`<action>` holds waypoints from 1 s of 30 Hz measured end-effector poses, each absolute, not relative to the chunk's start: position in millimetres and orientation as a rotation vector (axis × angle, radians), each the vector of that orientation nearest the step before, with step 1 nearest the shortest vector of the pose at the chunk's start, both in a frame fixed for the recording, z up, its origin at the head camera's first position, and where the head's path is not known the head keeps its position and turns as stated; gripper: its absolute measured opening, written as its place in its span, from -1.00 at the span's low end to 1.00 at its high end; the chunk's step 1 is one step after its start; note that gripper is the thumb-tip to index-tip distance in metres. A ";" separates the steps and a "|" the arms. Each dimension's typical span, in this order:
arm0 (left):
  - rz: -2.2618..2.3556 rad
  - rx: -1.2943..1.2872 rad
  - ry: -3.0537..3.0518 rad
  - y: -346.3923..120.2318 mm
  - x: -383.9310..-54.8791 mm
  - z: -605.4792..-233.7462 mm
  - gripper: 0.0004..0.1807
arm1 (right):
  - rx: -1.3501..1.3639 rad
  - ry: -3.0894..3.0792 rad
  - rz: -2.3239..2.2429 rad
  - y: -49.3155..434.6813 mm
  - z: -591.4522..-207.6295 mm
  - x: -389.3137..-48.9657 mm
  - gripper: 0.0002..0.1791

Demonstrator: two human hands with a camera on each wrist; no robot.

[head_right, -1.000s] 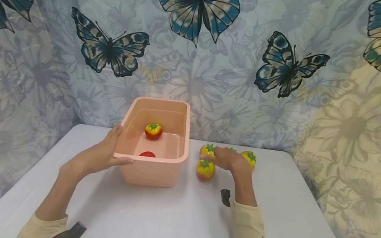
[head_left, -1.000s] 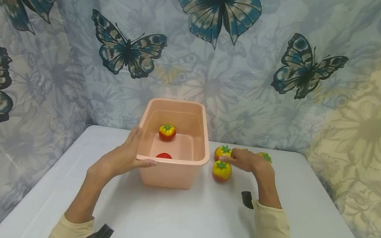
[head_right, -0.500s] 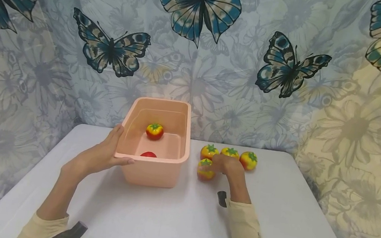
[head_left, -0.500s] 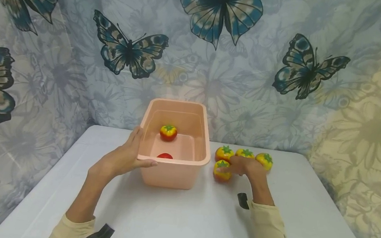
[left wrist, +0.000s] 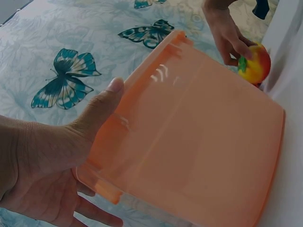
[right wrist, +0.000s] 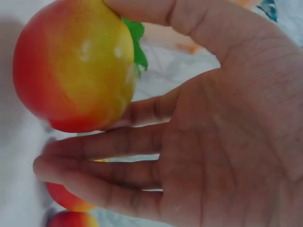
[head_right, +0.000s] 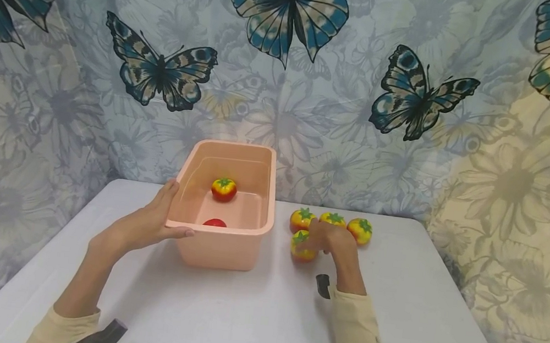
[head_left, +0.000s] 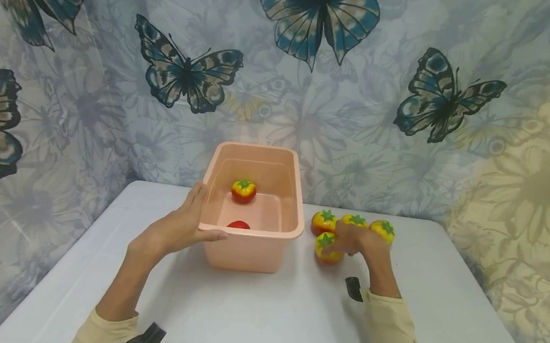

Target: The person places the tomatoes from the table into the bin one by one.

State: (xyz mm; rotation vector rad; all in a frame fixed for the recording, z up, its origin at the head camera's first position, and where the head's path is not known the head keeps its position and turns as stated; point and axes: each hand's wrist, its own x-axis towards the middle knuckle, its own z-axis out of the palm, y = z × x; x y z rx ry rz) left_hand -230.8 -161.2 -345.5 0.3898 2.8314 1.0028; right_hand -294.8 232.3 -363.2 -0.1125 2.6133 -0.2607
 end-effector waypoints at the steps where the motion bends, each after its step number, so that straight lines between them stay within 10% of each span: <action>1: 1.003 0.389 2.830 -161.1 -231.0 -345.7 0.52 | -0.104 2.611 -0.281 232.8 -360.6 -293.0 -0.19; 6: 1.001 0.385 2.829 -160.8 -231.3 -346.4 0.52 | -0.133 2.603 -0.347 237.8 -349.1 -286.4 0.22; 15: 1.034 0.399 2.821 -160.0 -232.0 -345.3 0.52 | -0.510 2.826 -0.609 248.5 -334.1 -284.7 -0.27; 30: 0.988 0.367 2.829 -161.0 -231.2 -345.5 0.52 | -0.797 3.150 -1.157 236.6 -320.3 -274.4 -0.02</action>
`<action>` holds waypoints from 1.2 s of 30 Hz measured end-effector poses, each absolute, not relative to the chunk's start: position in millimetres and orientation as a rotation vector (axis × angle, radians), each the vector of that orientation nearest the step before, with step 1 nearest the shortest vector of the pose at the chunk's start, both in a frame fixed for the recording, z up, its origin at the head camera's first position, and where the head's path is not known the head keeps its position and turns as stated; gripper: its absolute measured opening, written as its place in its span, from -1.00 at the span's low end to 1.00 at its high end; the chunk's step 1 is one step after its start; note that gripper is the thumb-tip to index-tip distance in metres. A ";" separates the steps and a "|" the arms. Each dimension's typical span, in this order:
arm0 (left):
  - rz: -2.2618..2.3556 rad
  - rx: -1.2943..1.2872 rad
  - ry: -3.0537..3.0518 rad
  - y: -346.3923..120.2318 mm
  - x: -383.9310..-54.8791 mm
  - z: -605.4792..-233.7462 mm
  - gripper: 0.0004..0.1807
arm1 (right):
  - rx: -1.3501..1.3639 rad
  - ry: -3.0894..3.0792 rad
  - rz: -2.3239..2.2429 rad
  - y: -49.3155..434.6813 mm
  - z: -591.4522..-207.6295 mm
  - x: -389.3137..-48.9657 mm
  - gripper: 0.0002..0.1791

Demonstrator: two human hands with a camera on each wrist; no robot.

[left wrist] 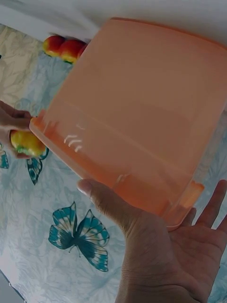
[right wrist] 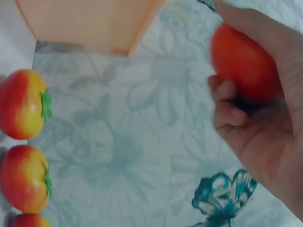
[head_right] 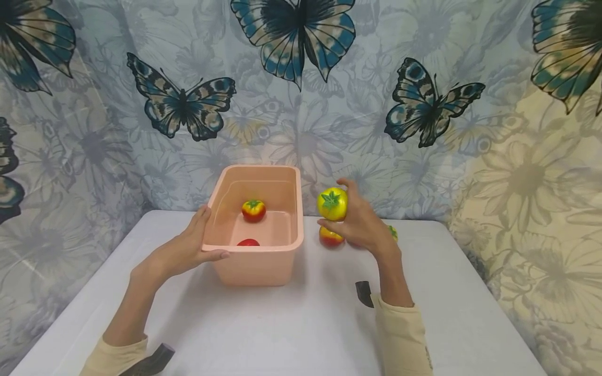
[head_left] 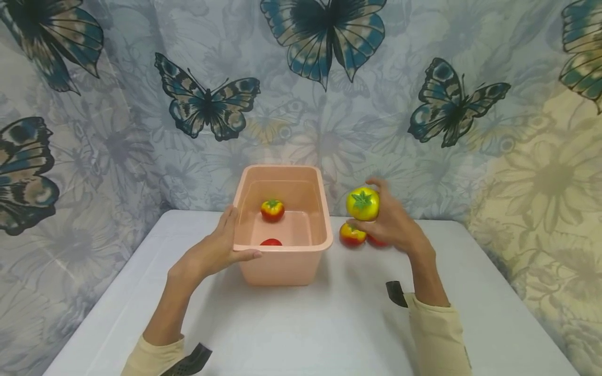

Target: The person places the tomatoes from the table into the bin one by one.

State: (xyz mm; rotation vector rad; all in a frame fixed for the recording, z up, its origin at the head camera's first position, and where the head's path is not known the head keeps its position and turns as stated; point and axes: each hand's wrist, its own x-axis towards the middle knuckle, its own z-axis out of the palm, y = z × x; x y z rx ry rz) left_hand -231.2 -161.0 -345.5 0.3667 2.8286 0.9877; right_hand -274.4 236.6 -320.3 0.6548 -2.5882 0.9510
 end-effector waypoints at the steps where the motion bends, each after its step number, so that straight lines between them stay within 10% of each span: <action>1: 0.989 0.365 2.827 -160.9 -231.3 -345.7 0.52 | 0.670 -2.534 0.949 234.0 -320.2 -273.8 -0.02; 36: 1.000 0.321 2.813 -160.1 -232.2 -345.5 0.55 | 0.757 -2.788 0.922 202.7 -319.3 -266.4 -0.18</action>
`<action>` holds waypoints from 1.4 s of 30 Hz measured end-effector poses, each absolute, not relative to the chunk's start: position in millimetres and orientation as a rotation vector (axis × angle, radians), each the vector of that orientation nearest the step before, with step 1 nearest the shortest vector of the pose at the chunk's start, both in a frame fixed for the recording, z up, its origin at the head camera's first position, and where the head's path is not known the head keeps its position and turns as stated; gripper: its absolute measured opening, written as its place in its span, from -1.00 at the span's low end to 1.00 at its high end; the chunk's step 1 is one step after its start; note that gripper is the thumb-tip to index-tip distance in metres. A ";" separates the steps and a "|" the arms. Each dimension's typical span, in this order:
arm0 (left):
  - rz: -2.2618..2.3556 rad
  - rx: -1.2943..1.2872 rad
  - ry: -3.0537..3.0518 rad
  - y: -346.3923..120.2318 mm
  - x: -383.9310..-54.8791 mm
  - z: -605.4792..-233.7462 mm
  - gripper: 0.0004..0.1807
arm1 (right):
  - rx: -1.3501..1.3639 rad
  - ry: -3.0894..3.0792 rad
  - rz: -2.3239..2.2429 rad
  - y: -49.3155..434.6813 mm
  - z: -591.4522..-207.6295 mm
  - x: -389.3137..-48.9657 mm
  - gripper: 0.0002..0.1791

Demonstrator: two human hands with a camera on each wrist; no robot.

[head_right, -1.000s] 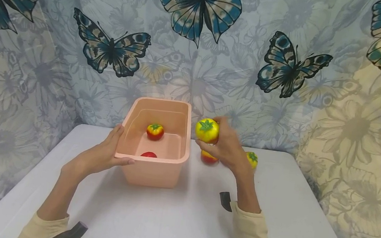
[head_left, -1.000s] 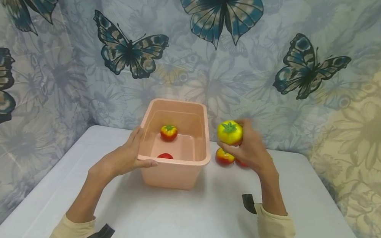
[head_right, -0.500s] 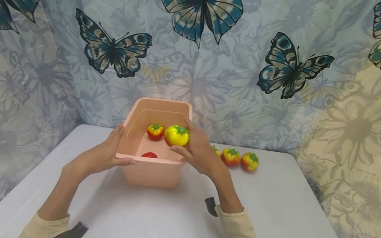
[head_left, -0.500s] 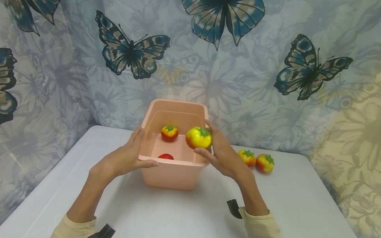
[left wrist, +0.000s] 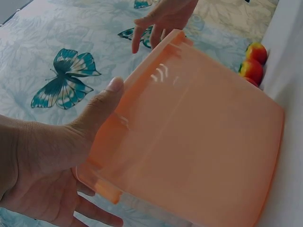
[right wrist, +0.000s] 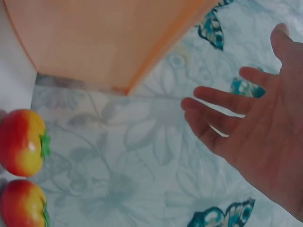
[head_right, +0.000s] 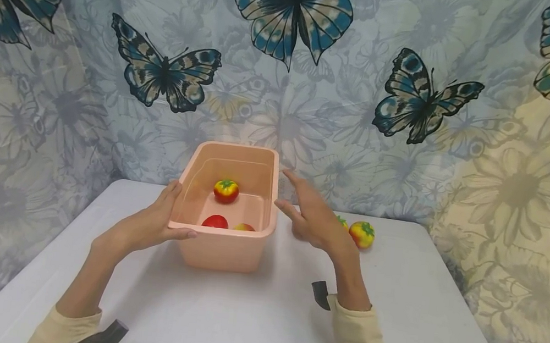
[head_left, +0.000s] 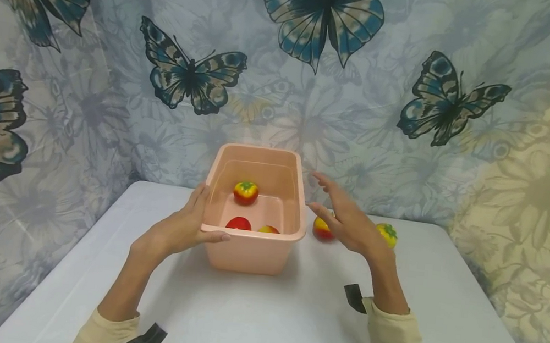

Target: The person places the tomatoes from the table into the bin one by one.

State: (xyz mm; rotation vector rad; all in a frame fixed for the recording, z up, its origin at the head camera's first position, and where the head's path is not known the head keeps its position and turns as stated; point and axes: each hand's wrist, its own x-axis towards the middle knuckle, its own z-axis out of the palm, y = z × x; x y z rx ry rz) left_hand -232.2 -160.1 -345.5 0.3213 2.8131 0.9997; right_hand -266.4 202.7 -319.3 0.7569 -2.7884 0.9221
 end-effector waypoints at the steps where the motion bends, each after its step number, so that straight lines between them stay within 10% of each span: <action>1: 1.000 0.320 2.812 -160.0 -232.0 -345.4 0.55 | 0.744 -2.802 0.912 205.7 -317.6 -265.4 -0.19; 42: 0.996 0.391 2.841 -161.5 -232.4 -349.1 0.51 | 0.317 -3.118 0.749 336.1 -351.8 -304.1 -0.23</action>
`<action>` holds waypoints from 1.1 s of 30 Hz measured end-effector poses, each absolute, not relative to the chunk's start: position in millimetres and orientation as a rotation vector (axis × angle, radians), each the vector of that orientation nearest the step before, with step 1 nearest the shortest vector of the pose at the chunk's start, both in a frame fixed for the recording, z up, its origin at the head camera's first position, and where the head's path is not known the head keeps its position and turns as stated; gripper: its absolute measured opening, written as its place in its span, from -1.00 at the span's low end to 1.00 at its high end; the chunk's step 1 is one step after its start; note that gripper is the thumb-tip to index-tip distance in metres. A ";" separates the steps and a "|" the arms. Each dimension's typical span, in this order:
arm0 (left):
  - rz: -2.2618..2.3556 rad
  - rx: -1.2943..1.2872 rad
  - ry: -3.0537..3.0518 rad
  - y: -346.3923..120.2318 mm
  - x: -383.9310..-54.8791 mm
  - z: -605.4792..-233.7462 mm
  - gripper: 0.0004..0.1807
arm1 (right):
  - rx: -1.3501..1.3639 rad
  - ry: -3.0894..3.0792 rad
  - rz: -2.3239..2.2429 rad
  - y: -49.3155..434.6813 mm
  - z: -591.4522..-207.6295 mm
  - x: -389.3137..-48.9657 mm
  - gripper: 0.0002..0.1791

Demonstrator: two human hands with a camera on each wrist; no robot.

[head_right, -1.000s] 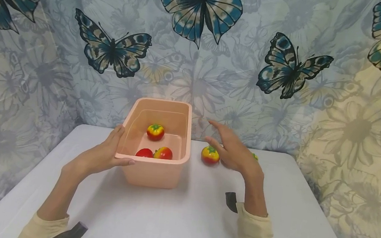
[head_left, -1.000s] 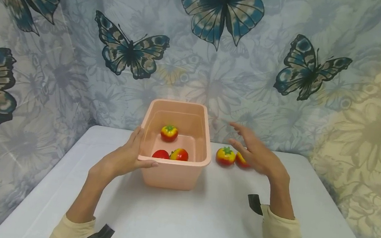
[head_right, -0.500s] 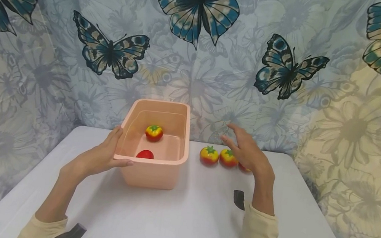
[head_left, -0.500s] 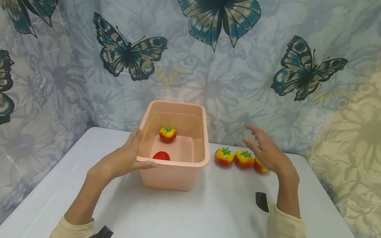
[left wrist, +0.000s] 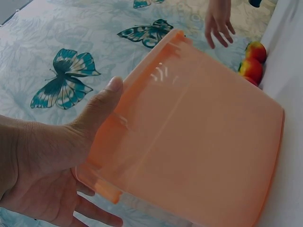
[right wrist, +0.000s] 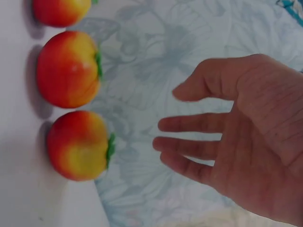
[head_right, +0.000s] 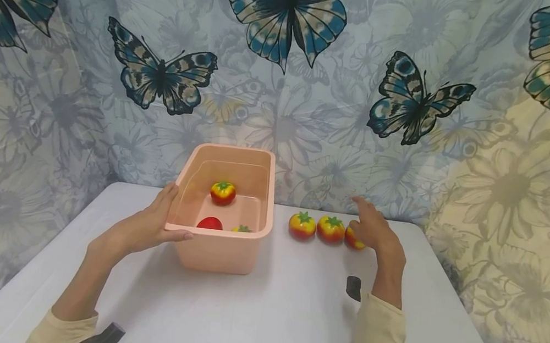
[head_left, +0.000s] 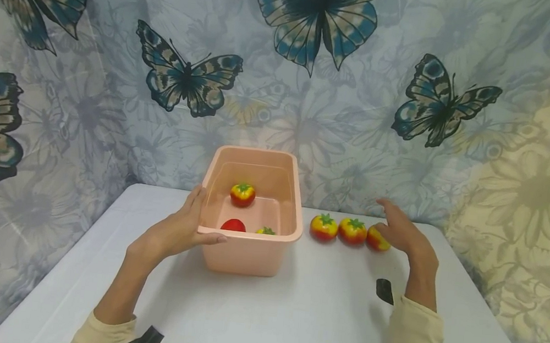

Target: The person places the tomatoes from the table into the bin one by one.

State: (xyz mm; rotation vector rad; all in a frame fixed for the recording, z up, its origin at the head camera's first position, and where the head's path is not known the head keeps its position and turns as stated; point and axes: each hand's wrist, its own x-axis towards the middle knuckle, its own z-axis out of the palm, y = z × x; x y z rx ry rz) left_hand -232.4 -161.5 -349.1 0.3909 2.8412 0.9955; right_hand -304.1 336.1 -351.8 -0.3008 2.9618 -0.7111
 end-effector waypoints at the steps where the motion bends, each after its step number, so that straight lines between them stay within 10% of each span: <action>1: 0.987 0.390 2.843 -161.6 -232.5 -349.0 0.51 | -0.272 2.958 -0.686 339.0 -354.2 -305.4 -0.22; 16: 0.997 0.382 2.832 -160.6 -230.7 -346.6 0.51 | 0.071 2.874 -0.382 358.8 -394.4 -319.0 0.09; 33: 0.965 0.363 2.845 -160.3 -231.3 -345.8 0.52 | 0.017 2.943 -0.507 362.4 -377.5 -309.9 0.01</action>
